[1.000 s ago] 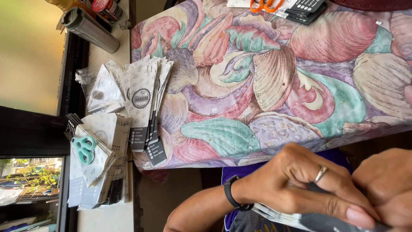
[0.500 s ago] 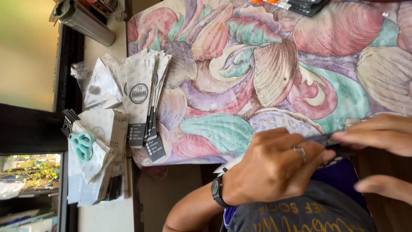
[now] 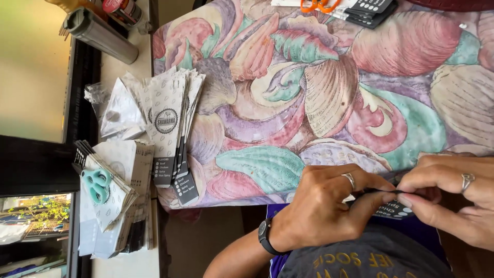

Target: Laying out paper sleeves in an overlapping fashion and applying liquid glue to the edges for assembly.

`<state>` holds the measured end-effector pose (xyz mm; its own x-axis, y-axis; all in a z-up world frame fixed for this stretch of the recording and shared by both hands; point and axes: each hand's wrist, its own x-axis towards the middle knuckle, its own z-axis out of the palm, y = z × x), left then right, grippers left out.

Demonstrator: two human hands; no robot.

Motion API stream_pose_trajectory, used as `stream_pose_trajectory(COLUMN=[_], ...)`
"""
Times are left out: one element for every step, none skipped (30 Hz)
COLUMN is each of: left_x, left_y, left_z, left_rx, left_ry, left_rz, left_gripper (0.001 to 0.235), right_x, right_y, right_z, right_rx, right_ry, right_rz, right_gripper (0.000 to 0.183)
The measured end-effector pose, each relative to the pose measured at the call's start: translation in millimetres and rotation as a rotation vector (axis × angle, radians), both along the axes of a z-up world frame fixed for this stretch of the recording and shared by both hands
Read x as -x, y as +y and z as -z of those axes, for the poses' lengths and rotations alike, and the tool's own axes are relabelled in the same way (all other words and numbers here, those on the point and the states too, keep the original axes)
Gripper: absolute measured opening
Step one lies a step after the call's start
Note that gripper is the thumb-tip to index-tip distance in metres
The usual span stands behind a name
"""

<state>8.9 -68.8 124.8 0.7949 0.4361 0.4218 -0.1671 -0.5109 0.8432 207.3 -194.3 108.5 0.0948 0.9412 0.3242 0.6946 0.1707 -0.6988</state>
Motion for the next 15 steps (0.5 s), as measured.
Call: stream_pose_trajectory(left_x=[-0.1, 3.1, 6.3, 8.7, 12.8, 18.2, 23.4, 15.9, 8.6, 4.0, 2.2, -2.8, -8.0, -4.9, -1.9], left_y=[-0.5, -0.3, -0.1, 1.8, 9.8, 17.6, 25.3, 19.3, 13.2, 3.2, -3.9, -5.2, -6.2, -3.1, 0.2], left_z=[5.0, 7.0, 8.7, 9.8, 4.5, -1.1, -6.5, -1.9, 3.1, 8.0, 16.0, 23.4, 30.4, 22.8, 15.4], left_rx=[-0.007, -0.003, 0.017, 0.031, 0.028, 0.036, 0.044, 0.043, -0.065, -0.160, -0.150, -0.091, -0.033, -0.029, 0.190], left_ry=[-0.017, -0.017, 0.005, 0.023, 0.020, 0.020, 0.021, 0.018, -0.018, -0.042, -0.035, -0.021, -0.006, -0.005, 0.115], left_rz=[0.009, 0.007, -0.014, -0.037, -0.039, -0.156, -0.273, -0.270, -0.175, -0.084, -0.088, -0.058, -0.028, -0.033, 0.025], left_gripper=[0.006, 0.006, 0.006, 0.006, 0.006, 0.005, 0.005, 0.005, 0.003, 0.001, 0.001, 0.001, 0.003, 0.003, 0.019], right_x=[0.8, -3.2, -7.2, -12.3, -50.9, -82.6, -111.8, -87.7, -55.0, -15.0, -7.7, -3.4, 0.8, -4.0, -8.8], right_y=[-0.8, -9.0, -17.4, -23.7, -28.8, -42.4, -65.2, -32.4, -5.9, -0.5, -2.2, 1.3, 5.1, -0.5, -6.0], right_z=[-0.1, 6.7, 13.1, 19.2, 66.3, 111.0, 155.9, 104.8, 55.3, 0.4, 6.6, 12.1, 17.4, 23.4, 29.7], right_rx=[0.013, 0.017, 0.092, 0.160, 0.157, 0.160, 0.163, 0.161, 0.094, 0.038, 0.048, 0.082, 0.115, 0.119, 0.118], right_ry=[-0.018, -0.018, 0.023, 0.061, 0.057, 0.054, 0.050, 0.048, -0.044, -0.127, -0.120, -0.115, -0.110, -0.109, -0.114], right_rz=[0.014, 0.012, 0.058, 0.104, 0.102, 0.156, 0.210, 0.212, 0.069, -0.083, -0.088, -0.036, 0.016, 0.011, 0.040], right_gripper=[0.008, 0.008, 0.011, 0.016, 0.016, 0.015, 0.016, 0.016, 0.042, 0.071, 0.071, 0.055, 0.041, 0.041, 0.056])
